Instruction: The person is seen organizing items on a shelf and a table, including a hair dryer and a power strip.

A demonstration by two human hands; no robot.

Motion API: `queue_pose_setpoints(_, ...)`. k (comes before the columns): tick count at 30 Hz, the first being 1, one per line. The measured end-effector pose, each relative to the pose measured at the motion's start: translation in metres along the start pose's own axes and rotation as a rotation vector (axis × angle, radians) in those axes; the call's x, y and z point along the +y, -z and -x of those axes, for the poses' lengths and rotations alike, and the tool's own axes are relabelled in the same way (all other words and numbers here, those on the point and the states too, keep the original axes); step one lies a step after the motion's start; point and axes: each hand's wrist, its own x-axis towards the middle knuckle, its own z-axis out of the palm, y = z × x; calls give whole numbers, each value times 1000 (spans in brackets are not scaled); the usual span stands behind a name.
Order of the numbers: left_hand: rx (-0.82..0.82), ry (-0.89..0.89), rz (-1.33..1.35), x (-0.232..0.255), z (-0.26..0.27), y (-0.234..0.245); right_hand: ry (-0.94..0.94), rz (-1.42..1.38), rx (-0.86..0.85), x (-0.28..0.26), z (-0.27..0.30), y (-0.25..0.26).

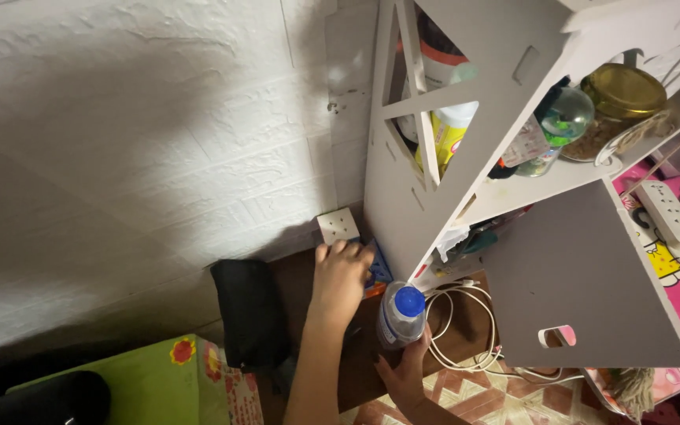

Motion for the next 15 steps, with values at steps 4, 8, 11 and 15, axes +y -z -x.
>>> queue_pose_setpoints(4, 339, 83, -92, -11, 22, 21, -12, -61, -14, -5, -1, -1)
queue_pose_setpoints(8, 499, 769, -191, -57, 84, 45, -19, 161, -11, 3, 3, 5)
queue_pose_setpoints(11, 4, 1275, -244, -105, 117, 17, 120, 316, -9, 15, 3, 7)
queue_pose_setpoints(15, -81, 1313, 7, -93, 110, 3, 105, 358, -25, 23, 8, 8)
